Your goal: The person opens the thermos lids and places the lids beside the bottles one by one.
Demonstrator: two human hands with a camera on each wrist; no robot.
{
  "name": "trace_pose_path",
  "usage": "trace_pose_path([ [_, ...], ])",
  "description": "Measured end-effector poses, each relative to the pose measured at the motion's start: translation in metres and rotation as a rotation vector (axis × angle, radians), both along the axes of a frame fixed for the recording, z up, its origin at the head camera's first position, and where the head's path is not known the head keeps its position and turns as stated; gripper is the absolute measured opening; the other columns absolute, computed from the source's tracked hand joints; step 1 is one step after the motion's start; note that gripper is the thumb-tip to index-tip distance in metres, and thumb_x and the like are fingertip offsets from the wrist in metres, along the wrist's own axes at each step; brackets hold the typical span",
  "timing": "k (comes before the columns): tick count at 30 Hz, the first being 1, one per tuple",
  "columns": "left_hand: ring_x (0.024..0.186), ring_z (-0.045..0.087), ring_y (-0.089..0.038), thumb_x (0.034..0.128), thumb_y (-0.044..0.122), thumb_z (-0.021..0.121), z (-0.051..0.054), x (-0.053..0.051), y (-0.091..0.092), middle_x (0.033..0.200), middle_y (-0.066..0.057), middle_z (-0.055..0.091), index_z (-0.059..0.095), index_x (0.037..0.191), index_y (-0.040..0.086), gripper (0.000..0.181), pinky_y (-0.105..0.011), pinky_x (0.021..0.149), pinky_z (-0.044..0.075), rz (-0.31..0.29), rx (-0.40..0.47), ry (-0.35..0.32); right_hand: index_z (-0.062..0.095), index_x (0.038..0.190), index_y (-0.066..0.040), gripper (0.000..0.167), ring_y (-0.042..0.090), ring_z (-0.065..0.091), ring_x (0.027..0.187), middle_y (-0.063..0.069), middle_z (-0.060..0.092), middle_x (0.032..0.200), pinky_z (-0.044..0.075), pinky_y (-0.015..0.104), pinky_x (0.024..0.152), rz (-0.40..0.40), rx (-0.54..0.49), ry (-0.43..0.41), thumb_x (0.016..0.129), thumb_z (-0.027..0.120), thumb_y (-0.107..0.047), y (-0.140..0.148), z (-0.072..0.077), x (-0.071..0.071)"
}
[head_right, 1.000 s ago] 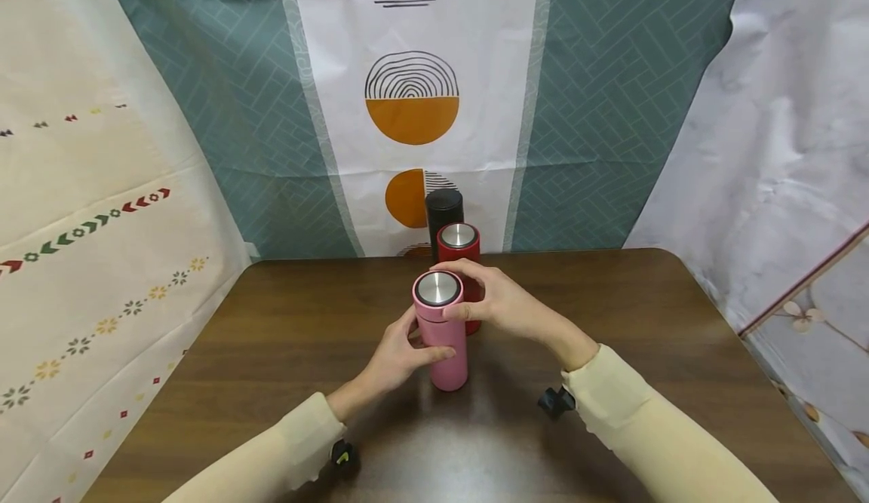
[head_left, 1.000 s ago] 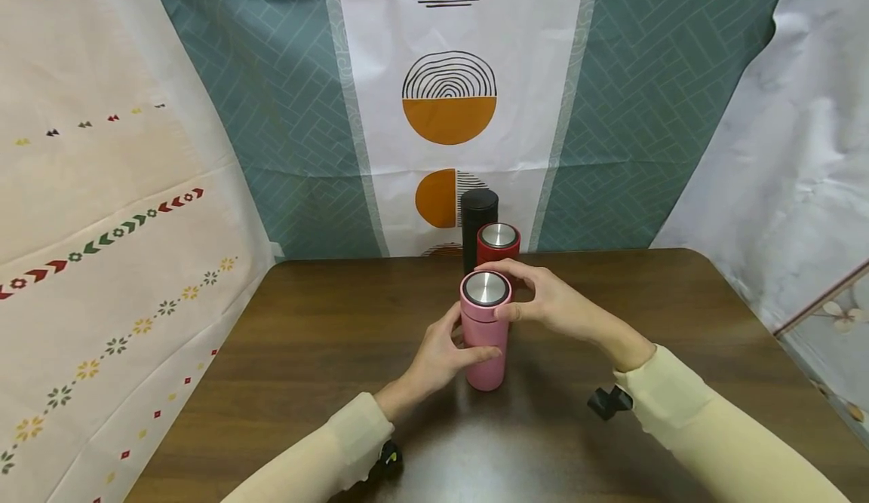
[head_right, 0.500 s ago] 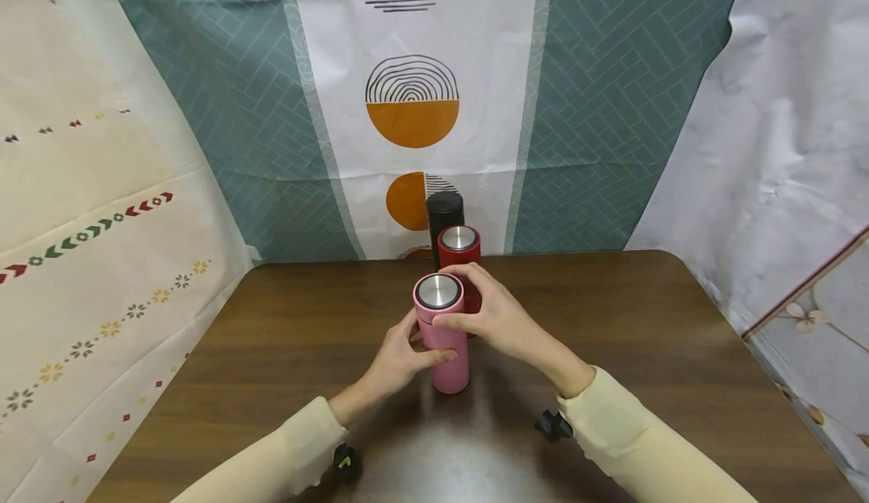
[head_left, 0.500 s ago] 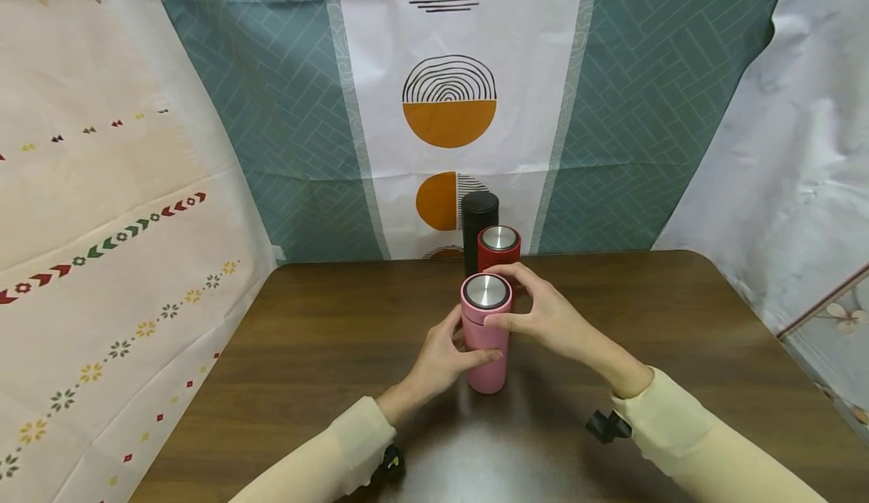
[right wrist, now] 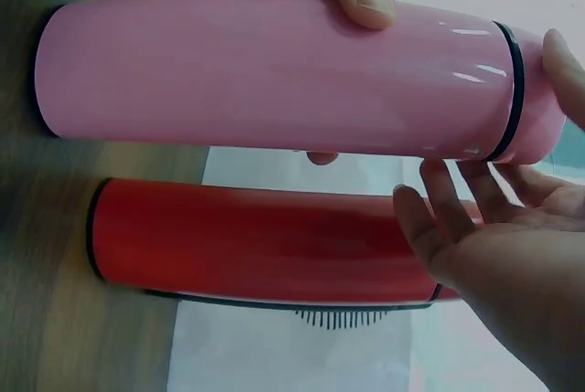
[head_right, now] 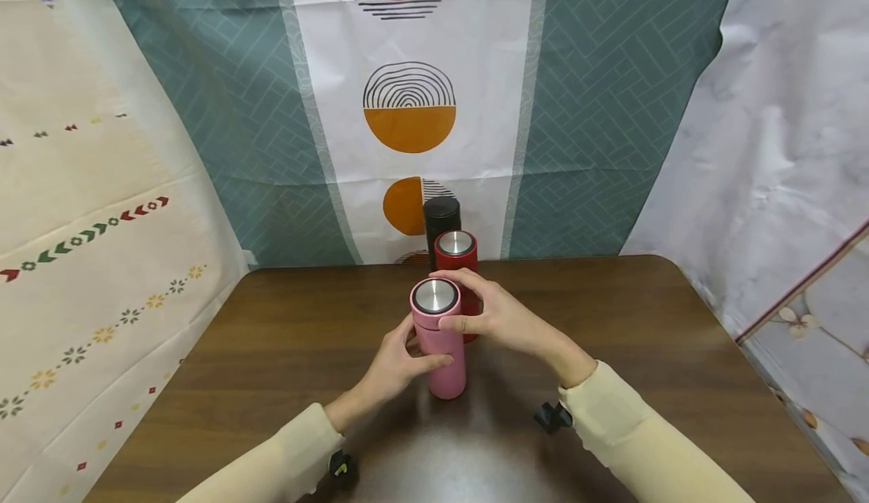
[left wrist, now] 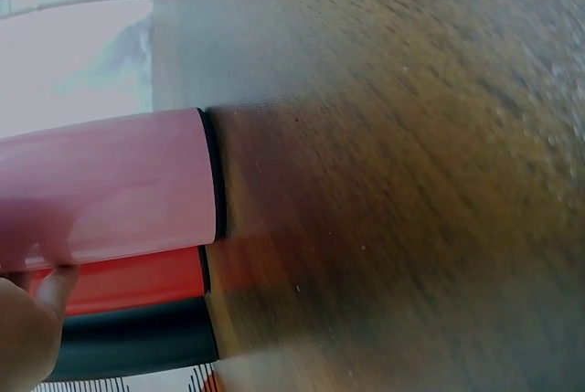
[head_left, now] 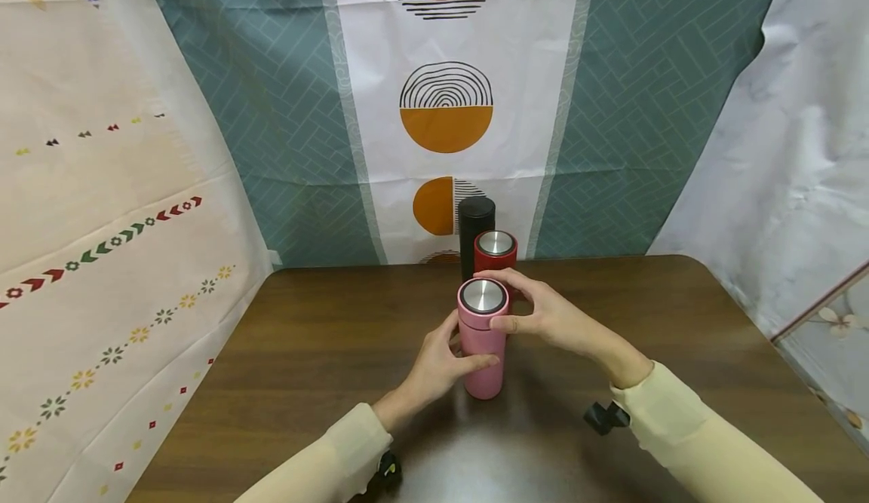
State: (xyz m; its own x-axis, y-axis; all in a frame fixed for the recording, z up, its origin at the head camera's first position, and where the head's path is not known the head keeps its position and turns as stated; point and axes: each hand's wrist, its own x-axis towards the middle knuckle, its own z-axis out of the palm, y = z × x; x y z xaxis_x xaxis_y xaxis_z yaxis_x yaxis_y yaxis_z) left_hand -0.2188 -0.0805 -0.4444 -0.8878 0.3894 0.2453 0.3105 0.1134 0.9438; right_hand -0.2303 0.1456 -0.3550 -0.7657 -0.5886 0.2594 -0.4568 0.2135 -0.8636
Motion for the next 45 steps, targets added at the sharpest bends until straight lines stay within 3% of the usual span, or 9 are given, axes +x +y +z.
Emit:
trace_pose_path([
  [4,0.127,0.062,-0.022,0.0862,0.024,0.088,-0.001,0.0,0.0,0.144,0.004,0.059,0.048,0.151,0.028,0.076,-0.039,0.101,0.055,0.0,0.001,-0.002,0.047,0.153,-0.022,0.072,0.025,0.052,0.131,0.0,0.053,0.147,0.044,0.059,0.108,-0.085,0.017,0.036,0.09,0.082,-0.03,-0.003,-0.003,0.006],
  [10,0.124,0.065,-0.022,0.0861,0.023,0.088,-0.001,-0.001,0.001,0.143,0.002,0.06,0.048,0.152,0.026,0.077,-0.036,0.099,0.056,-0.002,0.012,0.004,0.054,0.142,-0.014,0.062,0.024,0.061,0.113,0.003,0.062,0.131,0.052,0.049,0.096,-0.15,0.019,0.117,0.088,0.085,-0.022,-0.008,0.0,0.009],
  [20,0.125,0.063,-0.018,0.0857,0.025,0.088,-0.002,-0.001,0.0,0.142,0.003,0.061,0.049,0.151,0.025,0.077,-0.041,0.103,0.054,0.014,-0.004,0.019,0.05,0.152,-0.027,0.062,0.022,0.053,0.133,-0.005,0.061,0.142,0.039,0.059,0.112,0.019,0.005,0.058,0.096,0.076,-0.022,0.001,0.001,0.0],
  [23,0.129,0.06,-0.017,0.0862,0.026,0.088,-0.002,-0.001,0.0,0.143,0.005,0.06,0.048,0.151,0.026,0.076,-0.044,0.105,0.053,0.012,-0.008,0.018,0.046,0.155,-0.03,0.069,0.023,0.048,0.137,-0.004,0.054,0.149,0.038,0.06,0.113,-0.02,0.02,0.029,0.094,0.078,-0.03,0.002,-0.001,0.003],
  [26,0.13,0.059,-0.017,0.0866,0.026,0.088,-0.002,-0.001,0.0,0.144,0.005,0.059,0.048,0.151,0.027,0.076,-0.046,0.105,0.052,0.012,-0.013,0.016,0.045,0.155,-0.024,0.075,0.027,0.049,0.135,0.002,0.051,0.15,0.043,0.059,0.109,-0.079,0.013,0.022,0.091,0.081,-0.035,-0.001,-0.003,0.007],
  [30,0.129,0.061,-0.021,0.0875,0.024,0.087,-0.001,0.0,0.0,0.145,0.002,0.059,0.047,0.153,0.025,0.076,-0.048,0.103,0.053,0.008,-0.003,0.015,0.049,0.146,-0.014,0.071,0.03,0.058,0.121,0.007,0.059,0.137,0.052,0.053,0.099,-0.139,-0.015,0.047,0.088,0.085,-0.033,-0.007,-0.003,0.01],
  [34,0.127,0.062,-0.022,0.0878,0.023,0.086,-0.002,0.001,0.0,0.146,0.0,0.059,0.046,0.154,0.024,0.077,-0.048,0.103,0.054,0.01,-0.002,0.014,0.054,0.14,-0.012,0.063,0.028,0.061,0.114,0.005,0.064,0.128,0.054,0.048,0.094,-0.161,-0.02,0.049,0.088,0.085,-0.027,-0.01,-0.002,0.009],
  [39,0.129,0.06,-0.023,0.0878,0.023,0.086,-0.002,0.0,0.0,0.145,-0.001,0.059,0.046,0.154,0.023,0.077,-0.049,0.104,0.053,0.009,-0.013,0.022,0.055,0.143,-0.015,0.059,0.027,0.06,0.118,0.002,0.065,0.13,0.052,0.048,0.098,-0.1,-0.012,0.073,0.092,0.081,-0.025,-0.006,-0.001,0.005],
  [45,0.128,0.061,-0.022,0.0874,0.024,0.087,-0.001,0.0,-0.001,0.144,-0.001,0.06,0.047,0.153,0.023,0.077,-0.048,0.104,0.052,0.009,-0.008,0.019,0.051,0.152,-0.024,0.059,0.026,0.05,0.134,-0.003,0.062,0.142,0.039,0.059,0.11,0.017,-0.019,0.052,0.098,0.074,-0.026,0.001,0.001,0.0],
])
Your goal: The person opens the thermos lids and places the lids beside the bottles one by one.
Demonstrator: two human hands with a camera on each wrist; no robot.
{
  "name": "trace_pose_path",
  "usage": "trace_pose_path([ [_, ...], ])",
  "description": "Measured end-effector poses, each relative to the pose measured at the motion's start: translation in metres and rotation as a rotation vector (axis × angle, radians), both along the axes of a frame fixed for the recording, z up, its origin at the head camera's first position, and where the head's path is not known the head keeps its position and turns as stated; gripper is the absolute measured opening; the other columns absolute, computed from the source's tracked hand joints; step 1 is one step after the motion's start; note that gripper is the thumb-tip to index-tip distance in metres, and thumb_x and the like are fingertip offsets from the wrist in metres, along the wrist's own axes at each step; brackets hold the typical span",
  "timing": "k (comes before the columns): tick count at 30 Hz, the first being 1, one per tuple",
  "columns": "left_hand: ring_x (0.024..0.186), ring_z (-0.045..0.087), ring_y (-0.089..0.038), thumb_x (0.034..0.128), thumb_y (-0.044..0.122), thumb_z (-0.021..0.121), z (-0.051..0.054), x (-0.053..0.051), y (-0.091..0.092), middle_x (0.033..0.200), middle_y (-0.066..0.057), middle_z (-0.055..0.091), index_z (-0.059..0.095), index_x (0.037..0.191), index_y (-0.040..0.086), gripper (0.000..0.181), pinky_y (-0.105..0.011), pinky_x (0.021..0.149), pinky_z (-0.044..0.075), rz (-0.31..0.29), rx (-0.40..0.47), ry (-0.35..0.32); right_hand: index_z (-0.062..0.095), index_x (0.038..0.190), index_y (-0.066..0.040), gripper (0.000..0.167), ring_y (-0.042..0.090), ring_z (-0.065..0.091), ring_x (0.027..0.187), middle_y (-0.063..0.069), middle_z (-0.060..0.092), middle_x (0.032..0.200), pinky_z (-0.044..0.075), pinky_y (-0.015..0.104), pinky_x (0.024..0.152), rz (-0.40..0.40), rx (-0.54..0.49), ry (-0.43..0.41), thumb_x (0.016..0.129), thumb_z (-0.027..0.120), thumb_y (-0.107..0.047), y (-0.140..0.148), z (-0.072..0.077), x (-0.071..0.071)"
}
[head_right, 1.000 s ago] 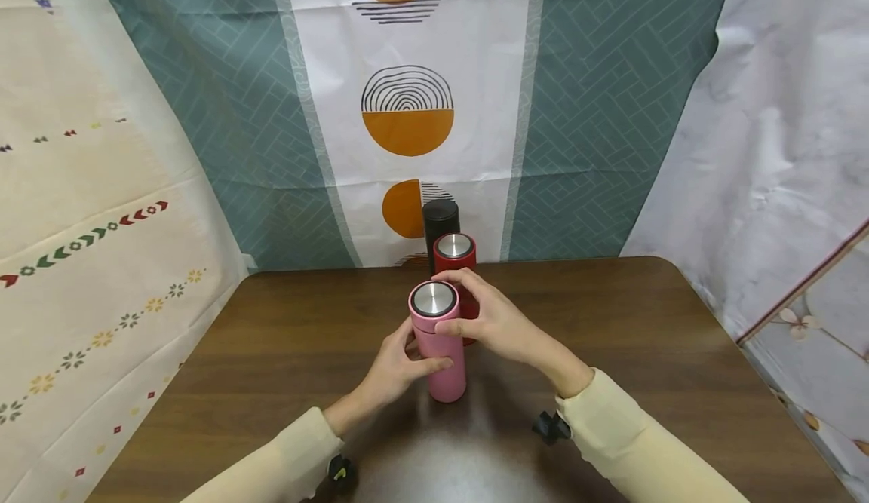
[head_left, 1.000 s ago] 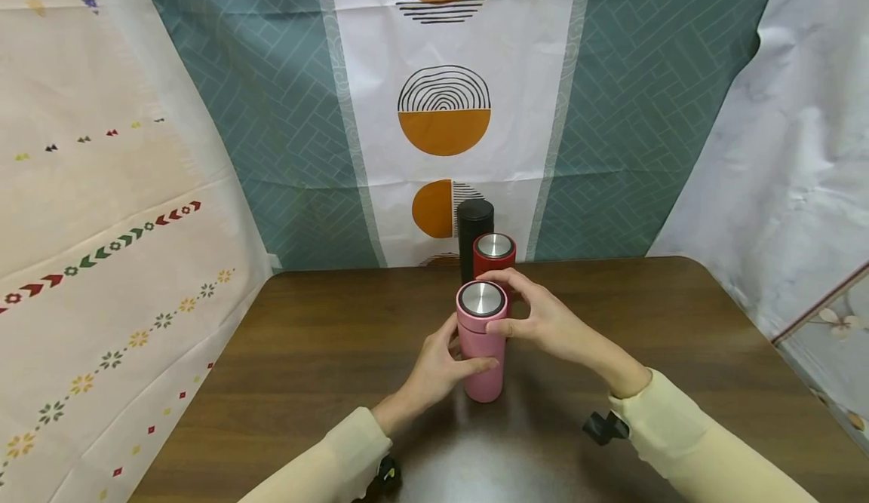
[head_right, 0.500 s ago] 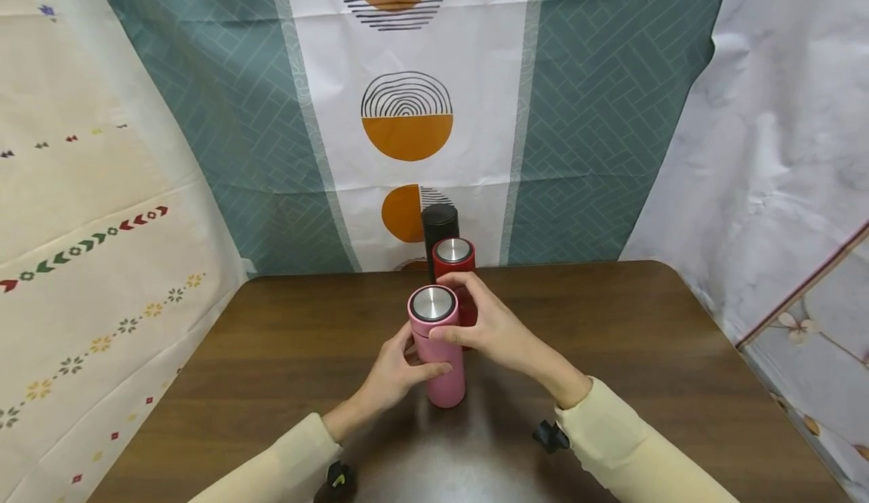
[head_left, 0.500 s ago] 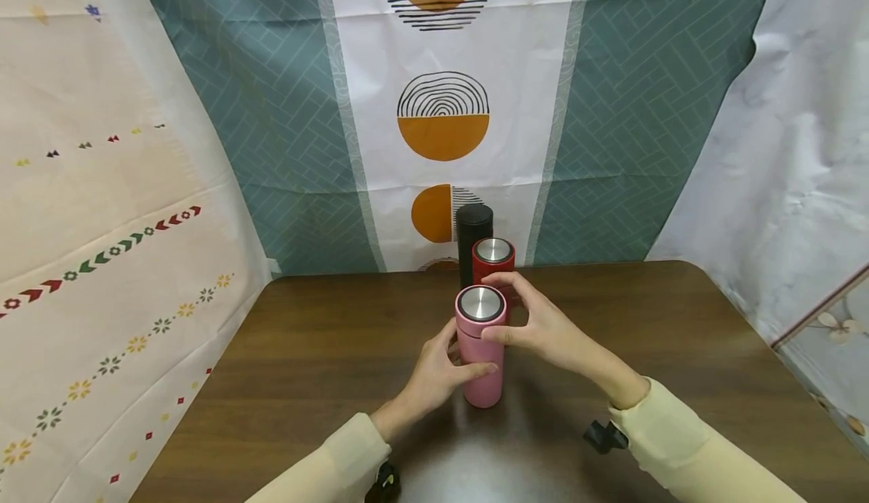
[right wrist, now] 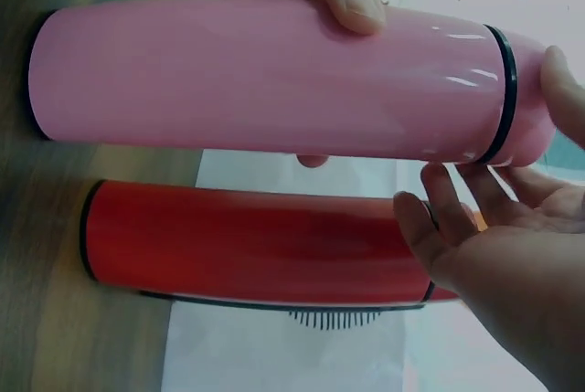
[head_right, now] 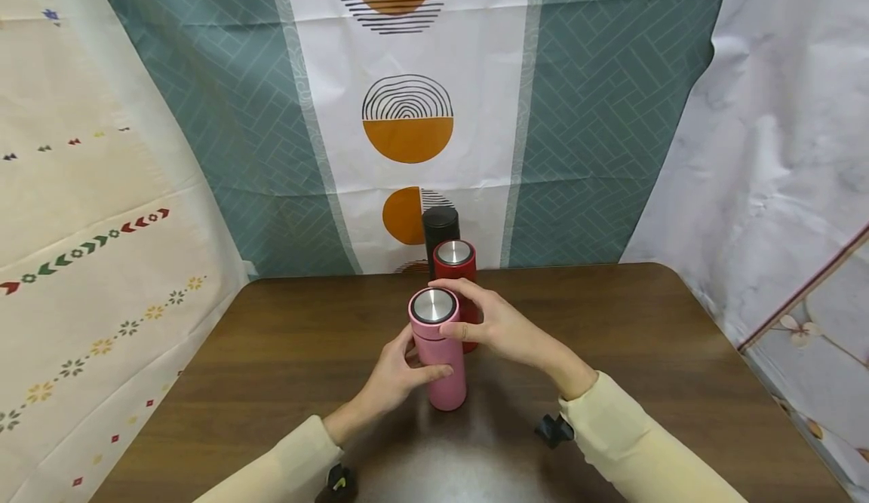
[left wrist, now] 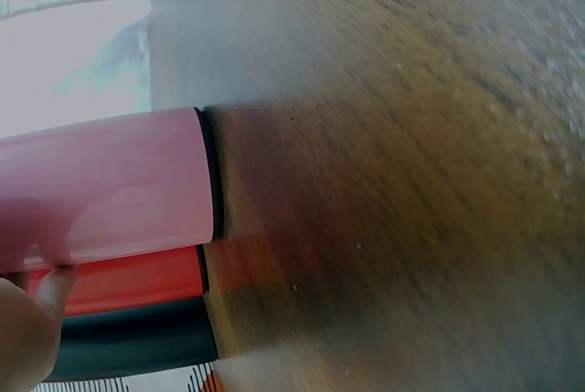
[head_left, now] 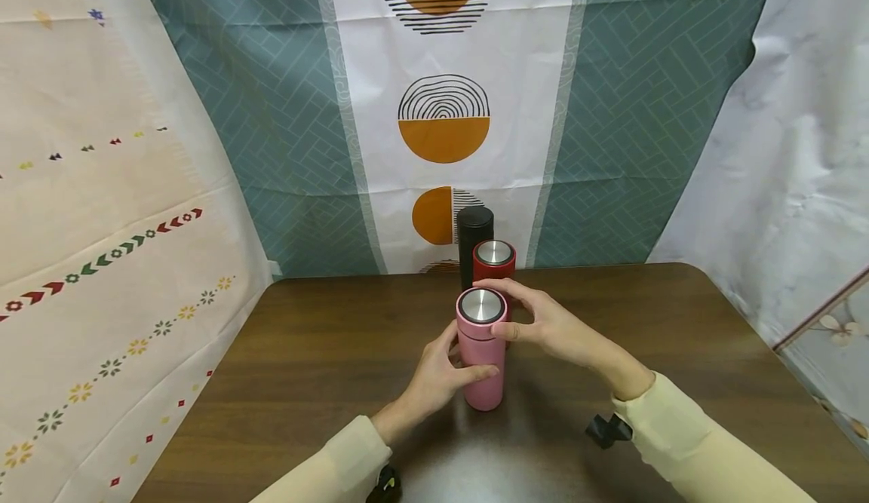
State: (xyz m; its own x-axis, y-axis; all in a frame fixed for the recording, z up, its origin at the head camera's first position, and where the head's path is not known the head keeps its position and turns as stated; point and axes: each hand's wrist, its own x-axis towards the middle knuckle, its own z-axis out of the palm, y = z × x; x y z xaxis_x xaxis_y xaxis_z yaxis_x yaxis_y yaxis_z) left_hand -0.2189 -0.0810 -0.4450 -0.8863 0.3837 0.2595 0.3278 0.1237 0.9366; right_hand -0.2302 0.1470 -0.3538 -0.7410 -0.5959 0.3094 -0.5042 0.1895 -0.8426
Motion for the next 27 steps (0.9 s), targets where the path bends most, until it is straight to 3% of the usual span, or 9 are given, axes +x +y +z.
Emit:
trace_pose_path([
  [2,0.128,0.061,-0.021,0.0874,0.025,0.087,0.0,0.001,0.001,0.144,0.0,0.06,0.046,0.153,0.024,0.077,-0.048,0.105,0.052,0.0,0.0,-0.005,0.048,0.155,-0.026,0.064,0.026,0.048,0.137,-0.003,0.058,0.147,0.039,0.061,0.111,-0.011,0.003,-0.028,0.097,0.074,-0.029,0.002,0.0,0.002],
  [6,0.127,0.061,-0.02,0.0874,0.026,0.087,0.001,0.002,0.001,0.144,0.001,0.06,0.046,0.153,0.025,0.077,-0.047,0.104,0.053,-0.001,0.002,-0.013,0.044,0.156,-0.02,0.074,0.028,0.051,0.134,0.003,0.053,0.149,0.045,0.059,0.107,-0.1,-0.002,-0.03,0.092,0.08,-0.034,-0.001,-0.005,0.007],
  [12,0.123,0.065,-0.023,0.0868,0.022,0.087,-0.002,0.001,0.001,0.143,-0.002,0.06,0.046,0.154,0.025,0.078,-0.044,0.1,0.056,-0.003,0.024,-0.014,0.053,0.141,-0.015,0.062,0.025,0.061,0.115,0.005,0.063,0.13,0.053,0.051,0.097,-0.205,-0.001,-0.002,0.089,0.084,-0.028,-0.01,-0.005,0.01],
  [16,0.124,0.064,-0.022,0.0867,0.023,0.087,-0.002,-0.001,0.001,0.144,-0.001,0.06,0.046,0.153,0.025,0.078,-0.042,0.099,0.056,-0.004,0.022,0.001,0.055,0.141,-0.016,0.059,0.025,0.061,0.115,0.002,0.064,0.13,0.052,0.053,0.098,-0.171,0.006,0.016,0.09,0.082,-0.027,-0.008,-0.002,0.008],
  [19,0.126,0.063,-0.022,0.087,0.026,0.087,-0.002,-0.002,0.001,0.144,0.0,0.06,0.047,0.153,0.025,0.078,-0.042,0.101,0.055,-0.008,0.013,0.008,0.054,0.146,-0.017,0.059,0.025,0.059,0.122,0.0,0.064,0.134,0.048,0.057,0.103,-0.1,0.009,0.042,0.094,0.079,-0.028,-0.004,-0.001,0.004],
  [23,0.127,0.062,-0.021,0.0869,0.026,0.087,-0.003,-0.002,0.0,0.143,0.0,0.06,0.047,0.153,0.025,0.077,-0.044,0.103,0.054,-0.003,0.011,0.012,0.05,0.152,-0.024,0.06,0.023,0.053,0.133,-0.003,0.061,0.141,0.041,0.058,0.111,-0.01,0.015,0.016,0.098,0.074,-0.029,0.0,0.001,0.001],
  [27,0.125,0.064,-0.023,0.0864,0.024,0.088,-0.003,-0.002,0.001,0.143,-0.001,0.061,0.048,0.152,0.024,0.077,-0.044,0.102,0.055,0.001,0.02,0.005,0.044,0.157,-0.027,0.071,0.025,0.047,0.139,-0.002,0.053,0.151,0.04,0.06,0.112,-0.032,0.025,-0.043,0.095,0.077,-0.035,0.001,0.0,0.004],
])
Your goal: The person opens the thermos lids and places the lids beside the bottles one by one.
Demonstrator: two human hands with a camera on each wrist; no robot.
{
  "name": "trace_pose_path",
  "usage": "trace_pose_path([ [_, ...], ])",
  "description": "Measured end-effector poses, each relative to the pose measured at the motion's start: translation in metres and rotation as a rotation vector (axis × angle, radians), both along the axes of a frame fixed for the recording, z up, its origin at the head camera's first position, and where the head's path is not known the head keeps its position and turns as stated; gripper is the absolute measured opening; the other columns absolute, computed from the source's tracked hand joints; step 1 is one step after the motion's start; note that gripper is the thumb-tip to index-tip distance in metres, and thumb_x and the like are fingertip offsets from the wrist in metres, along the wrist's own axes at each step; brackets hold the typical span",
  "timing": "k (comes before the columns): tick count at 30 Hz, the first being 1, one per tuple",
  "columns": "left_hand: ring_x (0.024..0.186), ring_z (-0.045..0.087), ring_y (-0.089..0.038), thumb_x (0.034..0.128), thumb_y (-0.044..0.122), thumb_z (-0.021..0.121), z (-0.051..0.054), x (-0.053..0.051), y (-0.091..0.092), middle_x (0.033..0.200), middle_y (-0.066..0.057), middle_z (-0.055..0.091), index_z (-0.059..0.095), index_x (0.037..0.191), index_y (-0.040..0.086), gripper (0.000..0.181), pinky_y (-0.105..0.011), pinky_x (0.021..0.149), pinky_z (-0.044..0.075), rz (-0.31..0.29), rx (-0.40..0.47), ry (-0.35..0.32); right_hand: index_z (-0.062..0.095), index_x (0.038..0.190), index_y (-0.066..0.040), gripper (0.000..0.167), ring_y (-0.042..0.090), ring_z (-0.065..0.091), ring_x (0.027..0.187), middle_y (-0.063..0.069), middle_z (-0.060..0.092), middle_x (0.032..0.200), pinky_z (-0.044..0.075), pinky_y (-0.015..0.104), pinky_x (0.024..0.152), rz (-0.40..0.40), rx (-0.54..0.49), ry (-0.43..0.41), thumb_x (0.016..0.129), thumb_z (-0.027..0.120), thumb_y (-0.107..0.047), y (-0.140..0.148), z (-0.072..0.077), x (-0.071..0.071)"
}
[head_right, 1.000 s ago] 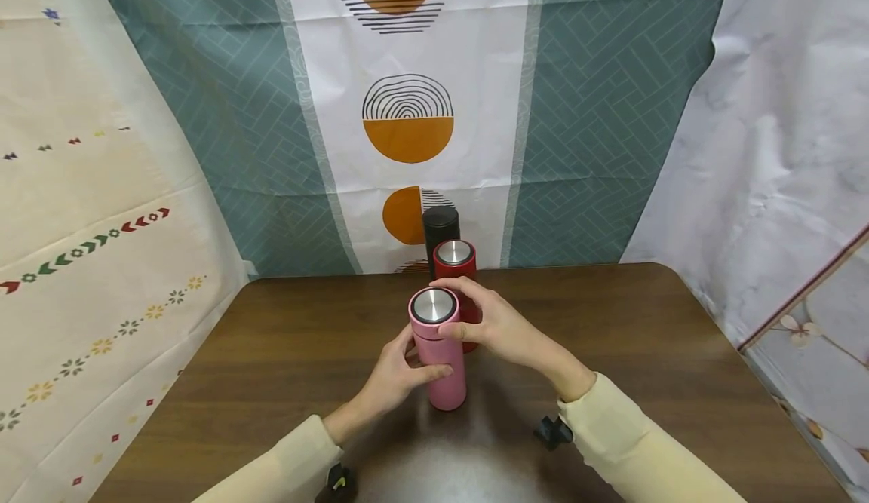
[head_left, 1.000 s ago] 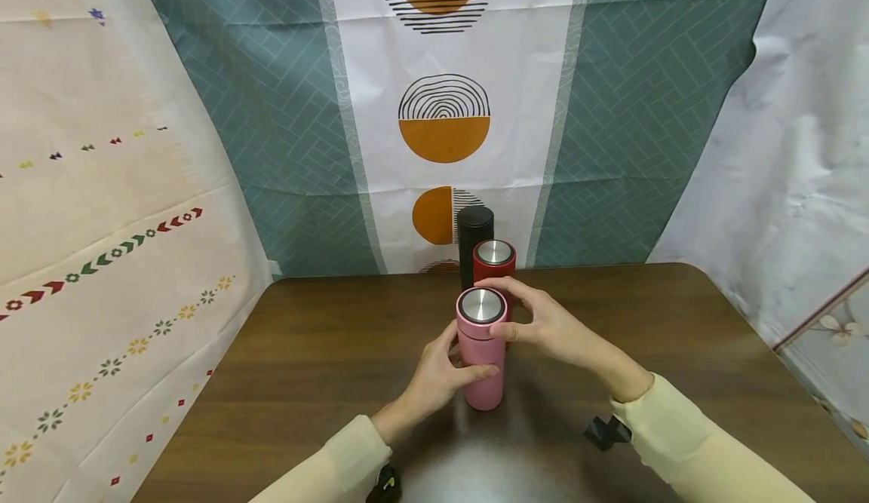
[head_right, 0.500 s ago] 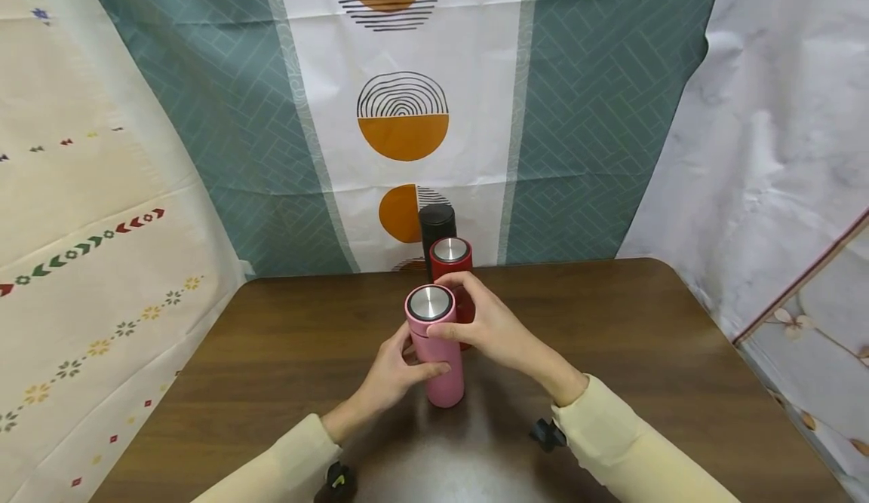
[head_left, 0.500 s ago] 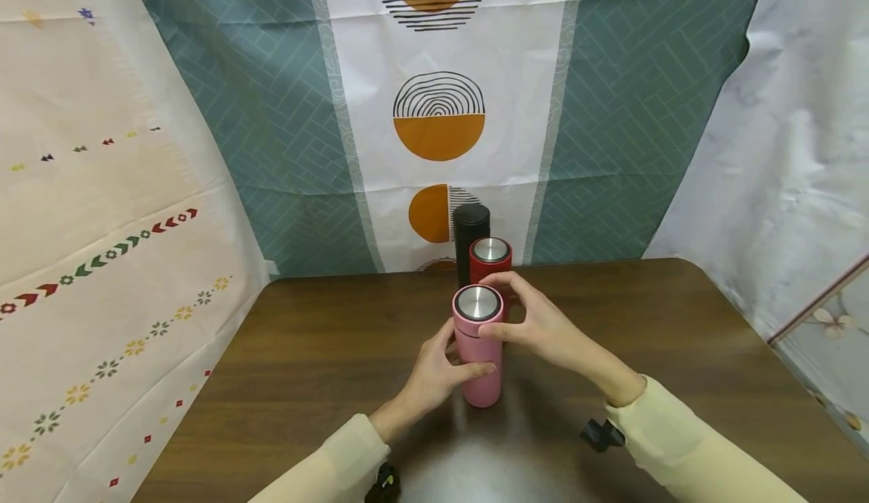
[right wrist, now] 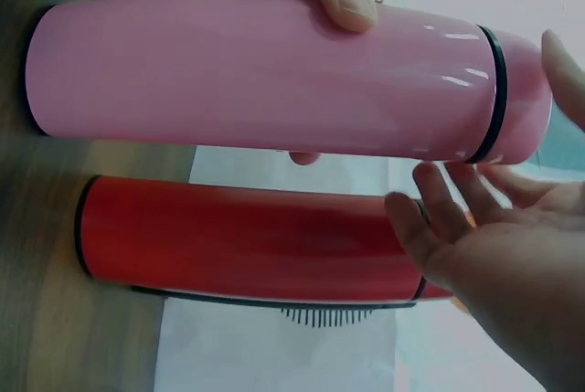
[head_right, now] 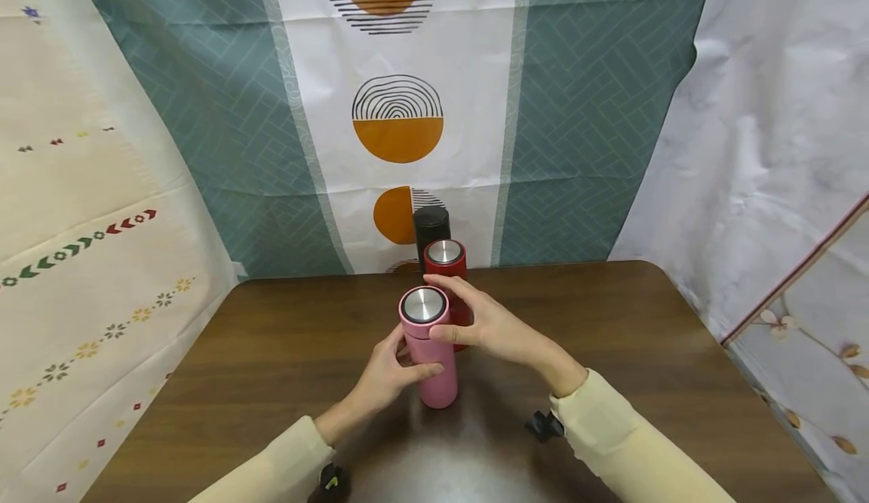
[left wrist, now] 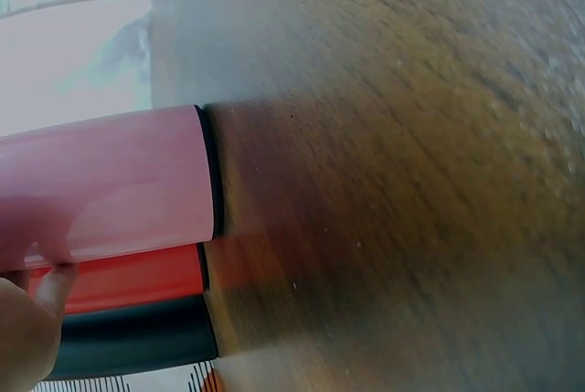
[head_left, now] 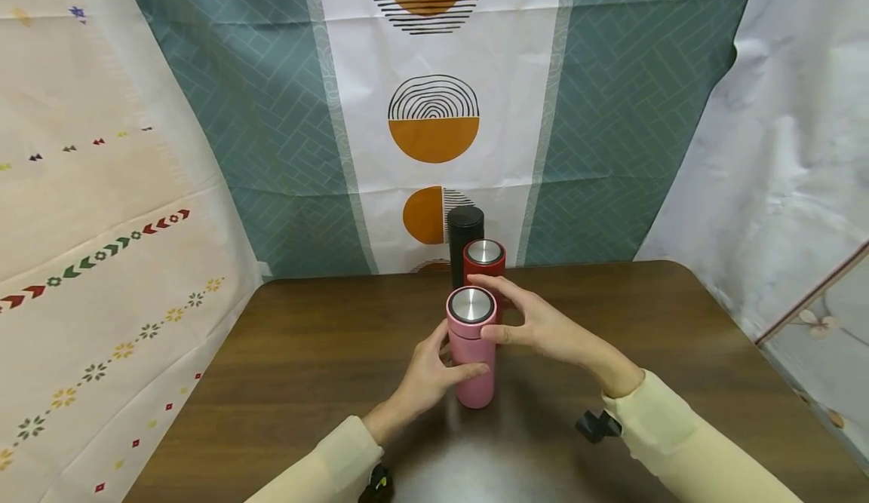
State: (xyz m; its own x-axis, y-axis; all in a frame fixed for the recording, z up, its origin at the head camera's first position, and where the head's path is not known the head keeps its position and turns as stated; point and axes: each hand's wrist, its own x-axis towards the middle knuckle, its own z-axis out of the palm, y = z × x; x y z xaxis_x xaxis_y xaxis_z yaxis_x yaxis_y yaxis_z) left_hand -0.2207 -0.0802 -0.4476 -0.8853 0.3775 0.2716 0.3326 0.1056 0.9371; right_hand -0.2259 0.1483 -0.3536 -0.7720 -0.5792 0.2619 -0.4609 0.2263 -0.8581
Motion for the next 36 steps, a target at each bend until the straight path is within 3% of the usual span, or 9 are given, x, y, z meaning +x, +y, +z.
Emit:
trace_pose_path([
  [4,0.126,0.064,-0.023,0.0862,0.022,0.088,0.0,0.001,-0.001,0.144,-0.002,0.06,0.047,0.153,0.024,0.078,-0.043,0.101,0.055,0.003,-0.001,-0.004,0.043,0.155,-0.019,0.08,0.029,0.052,0.132,0.004,0.052,0.149,0.047,0.057,0.106,-0.097,-0.001,0.018,0.089,0.082,-0.042,-0.005,-0.004,0.005],
  [7,0.126,0.064,-0.022,0.0861,0.021,0.088,0.001,0.002,0.0,0.145,-0.001,0.06,0.047,0.154,0.025,0.08,-0.042,0.101,0.055,0.004,-0.004,0.003,0.048,0.146,-0.012,0.075,0.031,0.058,0.119,0.008,0.059,0.137,0.052,0.053,0.098,-0.152,-0.022,0.058,0.087,0.085,-0.039,-0.01,-0.005,0.006],
  [12,0.126,0.063,-0.019,0.0866,0.022,0.087,0.001,0.001,0.001,0.145,0.001,0.06,0.047,0.153,0.025,0.078,-0.039,0.102,0.055,0.0,-0.016,0.012,0.054,0.138,-0.011,0.064,0.029,0.061,0.111,0.006,0.063,0.126,0.054,0.047,0.092,-0.177,-0.032,0.053,0.086,0.087,-0.03,-0.013,-0.003,0.006],
  [18,0.127,0.062,-0.02,0.0875,0.023,0.087,0.002,0.0,0.001,0.144,0.001,0.06,0.045,0.154,0.025,0.078,-0.043,0.104,0.053,-0.012,-0.022,0.008,0.055,0.144,-0.014,0.059,0.026,0.06,0.119,0.002,0.065,0.131,0.051,0.048,0.099,-0.074,-0.026,0.045,0.092,0.081,-0.026,-0.007,0.0,0.0],
  [21,0.127,0.062,-0.02,0.0874,0.024,0.087,0.002,0.0,0.0,0.143,0.0,0.06,0.046,0.154,0.024,0.078,-0.044,0.104,0.053,-0.009,-0.024,0.009,0.053,0.15,-0.02,0.059,0.026,0.056,0.127,0.0,0.065,0.136,0.045,0.054,0.106,0.014,-0.026,0.028,0.096,0.075,-0.026,-0.002,0.001,-0.004],
  [24,0.128,0.061,-0.021,0.0875,0.025,0.087,0.001,0.0,0.0,0.144,0.0,0.06,0.046,0.154,0.024,0.078,-0.045,0.105,0.053,-0.006,-0.029,0.012,0.047,0.156,-0.027,0.065,0.025,0.05,0.135,-0.002,0.059,0.145,0.042,0.059,0.11,0.035,-0.006,-0.012,0.097,0.075,-0.032,0.001,0.003,-0.004],
  [28,0.129,0.061,-0.023,0.0877,0.026,0.087,-0.001,0.0,-0.001,0.146,-0.001,0.059,0.046,0.154,0.023,0.077,-0.044,0.103,0.054,-0.009,-0.028,0.014,0.042,0.158,-0.024,0.079,0.027,0.048,0.137,0.001,0.053,0.149,0.043,0.059,0.11,-0.046,0.013,-0.007,0.091,0.08,-0.04,-0.001,0.004,0.003],
  [30,0.128,0.062,-0.023,0.0871,0.025,0.087,-0.001,0.0,0.0,0.146,-0.001,0.059,0.047,0.153,0.023,0.077,-0.042,0.102,0.055,-0.009,-0.019,0.01,0.042,0.156,-0.017,0.083,0.029,0.051,0.132,0.005,0.053,0.146,0.046,0.058,0.107,-0.089,0.003,0.016,0.088,0.083,-0.04,-0.005,0.003,0.005],
  [36,0.128,0.062,-0.021,0.0865,0.022,0.087,-0.001,0.0,0.0,0.146,0.0,0.059,0.046,0.154,0.025,0.079,-0.04,0.102,0.055,-0.005,-0.006,0.003,0.05,0.141,-0.009,0.071,0.028,0.058,0.117,0.007,0.059,0.133,0.051,0.048,0.098,-0.171,-0.025,0.049,0.084,0.088,-0.028,-0.015,0.003,0.008],
])
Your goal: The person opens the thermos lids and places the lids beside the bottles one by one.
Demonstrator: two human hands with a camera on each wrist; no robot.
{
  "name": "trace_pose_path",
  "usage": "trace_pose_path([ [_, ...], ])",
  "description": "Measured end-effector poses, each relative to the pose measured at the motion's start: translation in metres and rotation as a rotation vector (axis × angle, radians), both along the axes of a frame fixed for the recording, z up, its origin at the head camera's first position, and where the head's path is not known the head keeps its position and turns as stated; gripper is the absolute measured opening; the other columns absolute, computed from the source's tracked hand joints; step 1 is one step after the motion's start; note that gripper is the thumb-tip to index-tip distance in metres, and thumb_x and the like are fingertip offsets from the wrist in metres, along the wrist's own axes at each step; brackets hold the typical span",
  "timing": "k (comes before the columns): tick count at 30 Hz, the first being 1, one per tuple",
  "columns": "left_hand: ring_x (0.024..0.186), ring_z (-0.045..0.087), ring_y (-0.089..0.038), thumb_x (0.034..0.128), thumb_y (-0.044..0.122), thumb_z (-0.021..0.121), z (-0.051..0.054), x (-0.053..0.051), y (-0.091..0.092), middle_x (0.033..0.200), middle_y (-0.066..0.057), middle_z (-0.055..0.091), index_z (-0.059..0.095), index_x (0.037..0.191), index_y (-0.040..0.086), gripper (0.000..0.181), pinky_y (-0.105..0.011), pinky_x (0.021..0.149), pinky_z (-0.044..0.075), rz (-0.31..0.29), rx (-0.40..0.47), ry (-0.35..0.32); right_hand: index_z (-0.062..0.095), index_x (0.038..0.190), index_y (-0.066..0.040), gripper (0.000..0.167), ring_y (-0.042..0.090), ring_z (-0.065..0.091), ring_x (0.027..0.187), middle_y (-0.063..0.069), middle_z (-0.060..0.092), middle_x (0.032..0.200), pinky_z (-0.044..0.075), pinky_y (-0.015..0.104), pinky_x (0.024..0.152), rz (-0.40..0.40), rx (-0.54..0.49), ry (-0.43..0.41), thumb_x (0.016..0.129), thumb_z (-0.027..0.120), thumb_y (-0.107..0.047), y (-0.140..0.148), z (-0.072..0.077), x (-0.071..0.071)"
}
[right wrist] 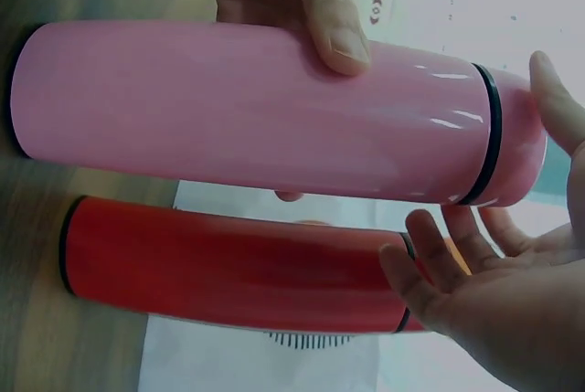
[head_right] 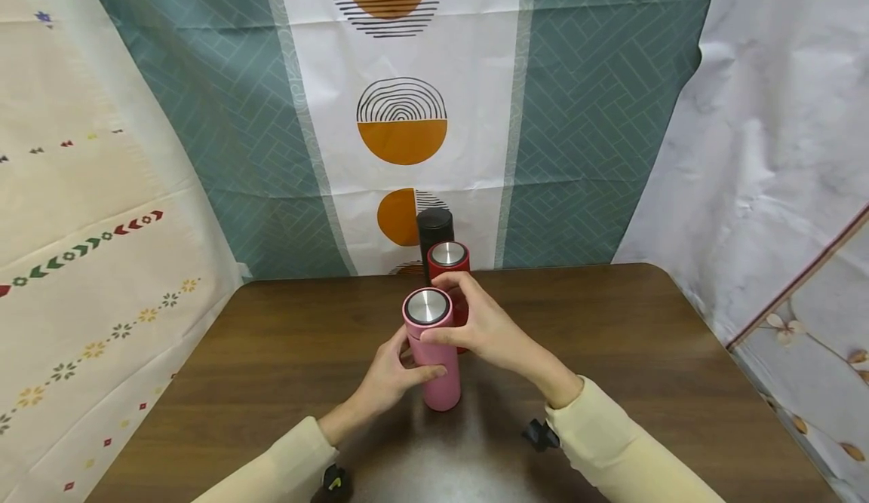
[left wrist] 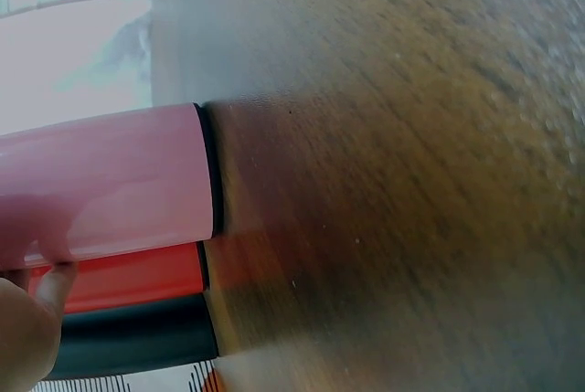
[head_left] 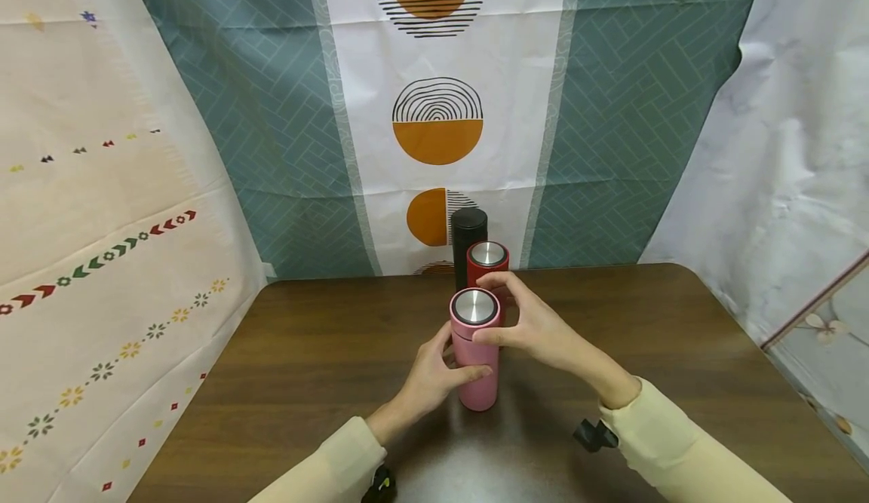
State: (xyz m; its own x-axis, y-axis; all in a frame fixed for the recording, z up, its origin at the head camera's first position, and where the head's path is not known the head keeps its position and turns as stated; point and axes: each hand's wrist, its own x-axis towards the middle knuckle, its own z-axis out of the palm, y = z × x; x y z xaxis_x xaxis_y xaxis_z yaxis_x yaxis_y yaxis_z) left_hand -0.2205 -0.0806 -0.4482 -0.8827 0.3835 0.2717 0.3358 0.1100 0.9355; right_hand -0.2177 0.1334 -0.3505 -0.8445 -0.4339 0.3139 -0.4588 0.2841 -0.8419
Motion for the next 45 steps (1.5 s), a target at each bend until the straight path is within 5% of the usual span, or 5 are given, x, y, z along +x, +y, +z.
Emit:
trace_pose_path([
  [5,0.128,0.062,-0.022,0.0875,0.023,0.087,0.002,0.0,0.0,0.147,0.0,0.058,0.045,0.155,0.025,0.079,-0.045,0.104,0.053,0.001,-0.022,0.003,0.055,0.137,-0.011,0.063,0.027,0.06,0.114,0.006,0.064,0.127,0.053,0.045,0.094,0.011,0.001,-0.01,0.085,0.087,-0.025,0.002,0.002,-0.003],
  [13,0.13,0.059,-0.021,0.088,0.024,0.086,0.003,0.001,-0.001,0.146,0.0,0.059,0.045,0.154,0.024,0.078,-0.049,0.107,0.051,-0.006,-0.016,-0.013,0.05,0.152,-0.024,0.063,0.027,0.051,0.133,-0.001,0.063,0.138,0.041,0.056,0.11,0.224,-0.003,-0.121,0.095,0.077,-0.026,0.013,0.007,-0.012],
  [24,0.132,0.059,-0.022,0.0871,0.024,0.087,0.002,0.001,-0.001,0.149,-0.001,0.057,0.045,0.155,0.025,0.081,-0.044,0.104,0.053,0.007,-0.014,-0.008,0.046,0.151,-0.014,0.079,0.029,0.054,0.128,0.007,0.054,0.144,0.045,0.058,0.107,0.041,0.056,0.004,0.086,0.086,-0.035,0.005,0.004,-0.004],
  [35,0.133,0.059,-0.023,0.0872,0.025,0.087,0.001,0.001,-0.001,0.15,-0.001,0.057,0.045,0.156,0.024,0.08,-0.047,0.104,0.053,0.002,-0.013,0.003,0.048,0.135,-0.012,0.069,0.024,0.056,0.119,0.006,0.056,0.13,0.05,0.041,0.1,0.004,0.009,-0.015,0.082,0.09,-0.027,-0.003,-0.002,-0.002],
  [45,0.13,0.06,-0.022,0.0865,0.022,0.087,0.001,0.001,-0.001,0.145,-0.001,0.059,0.046,0.154,0.025,0.079,-0.05,0.105,0.052,-0.003,0.001,-0.006,0.048,0.155,-0.024,0.07,0.026,0.051,0.135,0.001,0.059,0.144,0.039,0.059,0.112,0.19,0.041,-0.068,0.093,0.079,-0.026,0.012,0.007,-0.01],
])
